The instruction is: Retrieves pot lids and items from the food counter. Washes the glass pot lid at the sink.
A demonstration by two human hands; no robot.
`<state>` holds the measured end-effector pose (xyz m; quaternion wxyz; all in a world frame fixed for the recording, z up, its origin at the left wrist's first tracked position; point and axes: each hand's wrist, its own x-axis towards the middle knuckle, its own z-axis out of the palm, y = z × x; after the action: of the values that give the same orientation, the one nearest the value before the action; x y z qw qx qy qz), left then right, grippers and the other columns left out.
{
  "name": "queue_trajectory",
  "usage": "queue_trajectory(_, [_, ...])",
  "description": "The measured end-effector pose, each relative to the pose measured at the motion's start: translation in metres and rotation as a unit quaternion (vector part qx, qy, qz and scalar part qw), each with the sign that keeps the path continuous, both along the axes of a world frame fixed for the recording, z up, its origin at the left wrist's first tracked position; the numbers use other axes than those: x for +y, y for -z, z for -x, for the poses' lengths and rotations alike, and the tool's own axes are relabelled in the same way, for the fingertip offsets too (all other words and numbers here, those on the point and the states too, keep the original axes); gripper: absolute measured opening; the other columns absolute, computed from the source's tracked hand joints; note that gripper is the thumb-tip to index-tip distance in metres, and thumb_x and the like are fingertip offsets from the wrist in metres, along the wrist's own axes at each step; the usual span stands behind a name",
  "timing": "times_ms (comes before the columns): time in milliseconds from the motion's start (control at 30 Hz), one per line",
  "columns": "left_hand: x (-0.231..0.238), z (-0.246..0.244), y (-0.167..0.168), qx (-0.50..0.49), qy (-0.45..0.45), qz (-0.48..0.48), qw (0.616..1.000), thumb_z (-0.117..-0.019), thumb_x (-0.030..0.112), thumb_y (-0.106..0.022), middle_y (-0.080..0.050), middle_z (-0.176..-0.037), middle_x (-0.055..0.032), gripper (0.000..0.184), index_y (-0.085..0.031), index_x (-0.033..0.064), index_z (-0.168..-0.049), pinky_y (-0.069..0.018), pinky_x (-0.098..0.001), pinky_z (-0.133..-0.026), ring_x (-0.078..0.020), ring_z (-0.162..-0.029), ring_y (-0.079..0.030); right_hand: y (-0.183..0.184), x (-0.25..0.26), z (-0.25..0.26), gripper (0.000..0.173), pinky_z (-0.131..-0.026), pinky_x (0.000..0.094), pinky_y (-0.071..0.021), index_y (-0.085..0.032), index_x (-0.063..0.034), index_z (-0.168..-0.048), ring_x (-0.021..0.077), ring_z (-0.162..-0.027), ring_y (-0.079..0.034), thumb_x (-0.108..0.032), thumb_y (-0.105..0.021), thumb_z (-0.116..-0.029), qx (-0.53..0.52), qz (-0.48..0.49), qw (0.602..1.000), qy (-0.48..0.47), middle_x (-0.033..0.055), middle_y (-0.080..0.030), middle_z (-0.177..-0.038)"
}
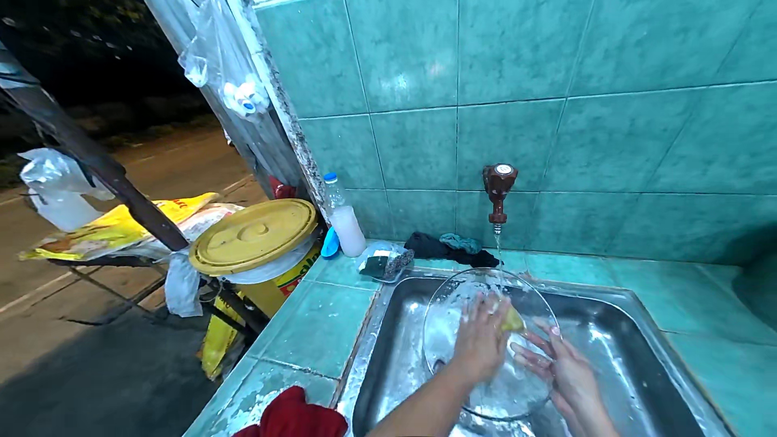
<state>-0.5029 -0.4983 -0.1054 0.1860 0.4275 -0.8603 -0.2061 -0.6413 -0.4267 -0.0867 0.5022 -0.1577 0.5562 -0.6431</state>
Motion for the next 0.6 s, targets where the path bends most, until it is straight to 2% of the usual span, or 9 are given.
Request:
queue_trajectory(100, [-0.042,0.010,-0.018,0.007,-0.151,-0.014,0.988,-0.1072,0.035,-0.045,-0.022,-0.170,-0.0094,0.058,-0.032,0.0234,-0.162,-0.0119,-0.0662,-0.123,-0.0349,-0.158,-0.014,-0.005,0.008,-0.012,0.040,-0.060,0.0386,-0.0644,-0.057,-0.0002,-0.134,0.0271,-0.073,-0.076,-0.025,-0.033,-0.1138,0.025,0.025,0.999,-0.024,0.0153,-0.075,-0.101])
queue_trajectory(167, [-0.051,0.020,-0.022,0.011,-0.195,-0.035,0.980,-0.1080,0.038,-0.042,-0.015,-0.172,-0.0091,0.062,-0.023,0.0228,-0.165,-0.0094,-0.0684,-0.122,-0.0352,-0.158,-0.010,-0.009,0.006,-0.015,0.039,-0.060,0.0392,-0.0645,-0.057,0.0005,-0.134,0.0277,-0.072,-0.076,-0.024,-0.035,-0.1136,0.029,0.027,0.999,-0.024,0.0156,-0.075,-0.100])
queue_trajectory(233, [-0.036,0.031,-0.019,0.024,-0.134,-0.038,0.990,-0.1074,0.038,-0.043,-0.021,-0.170,-0.0135,0.063,-0.025,0.0178,-0.164,-0.0101,-0.0659,-0.123,-0.0352,-0.158,-0.015,-0.008,0.002,-0.011,0.039,-0.059,0.0387,-0.0639,-0.058,0.0005,-0.132,0.0269,-0.070,-0.075,-0.025,-0.034,-0.1137,0.029,0.011,0.999,-0.019,0.0160,-0.075,-0.098])
queue_trajectory(300, [-0.023,0.032,-0.012,0.037,-0.041,-0.021,0.998,-0.1061,0.036,-0.044,-0.030,-0.167,-0.0124,0.059,-0.033,0.0200,-0.162,-0.0106,-0.0642,-0.124,-0.0334,-0.156,-0.021,-0.005,-0.002,-0.005,0.039,-0.058,0.0386,-0.0629,-0.060,0.0000,-0.130,0.0252,-0.066,-0.073,-0.025,-0.035,-0.1137,0.031,-0.003,0.999,-0.016,0.0157,-0.074,-0.095])
queue_trajectory(333, [-0.024,0.027,-0.007,0.037,-0.027,-0.012,0.999,-0.1063,0.036,-0.044,-0.032,-0.166,-0.0107,0.057,-0.036,0.0214,-0.161,-0.0113,-0.0638,-0.125,-0.0327,-0.156,-0.022,-0.003,0.000,-0.003,0.040,-0.058,0.0390,-0.0630,-0.060,-0.0002,-0.131,0.0261,-0.067,-0.074,-0.026,-0.035,-0.1137,0.030,-0.009,0.999,-0.025,0.0162,-0.075,-0.095])
queue_trajectory(400, [-0.037,0.017,-0.004,0.014,-0.084,-0.031,0.996,-0.1077,0.036,-0.043,-0.030,-0.167,-0.0097,0.056,-0.036,0.0208,-0.161,-0.0118,-0.0612,-0.125,-0.0321,-0.157,-0.020,0.001,0.007,-0.001,0.041,-0.060,0.0406,-0.0641,-0.059,0.0003,-0.132,0.0288,-0.070,-0.075,-0.026,-0.033,-0.1139,0.030,-0.013,0.998,-0.050,0.0172,-0.075,-0.097])
queue_trajectory(467, [-0.048,0.017,-0.006,-0.009,-0.143,-0.057,0.988,-0.1085,0.038,-0.040,-0.023,-0.170,-0.0105,0.060,-0.026,0.0218,-0.164,-0.0100,-0.0612,-0.126,-0.0324,-0.158,-0.015,0.003,0.007,-0.003,0.041,-0.060,0.0417,-0.0641,-0.058,0.0011,-0.133,0.0304,-0.071,-0.076,-0.026,-0.033,-0.1139,0.024,-0.013,0.998,-0.057,0.0183,-0.075,-0.098])
queue_trajectory(533, [-0.033,0.025,-0.005,0.002,-0.109,-0.062,0.992,-0.1083,0.035,-0.041,-0.025,-0.168,-0.0151,0.060,-0.028,0.0144,-0.163,-0.0100,-0.0598,-0.126,-0.0339,-0.157,-0.018,0.005,0.001,-0.002,0.041,-0.060,0.0415,-0.0639,-0.059,0.0012,-0.131,0.0294,-0.069,-0.075,-0.027,-0.035,-0.1137,0.016,-0.018,0.999,-0.046,0.0179,-0.075,-0.097])
queue_trajectory(600, [-0.004,0.031,-0.007,0.021,-0.027,-0.076,0.997,-0.1067,0.030,-0.045,-0.026,-0.168,-0.0148,0.061,-0.029,0.0151,-0.163,-0.0113,-0.0594,-0.127,-0.0336,-0.157,-0.020,0.007,-0.010,0.003,0.039,-0.055,0.0373,-0.0611,-0.061,0.0023,-0.124,0.0223,-0.061,-0.070,-0.027,-0.037,-0.1132,0.017,-0.020,1.000,-0.009,0.0141,-0.072,-0.089])
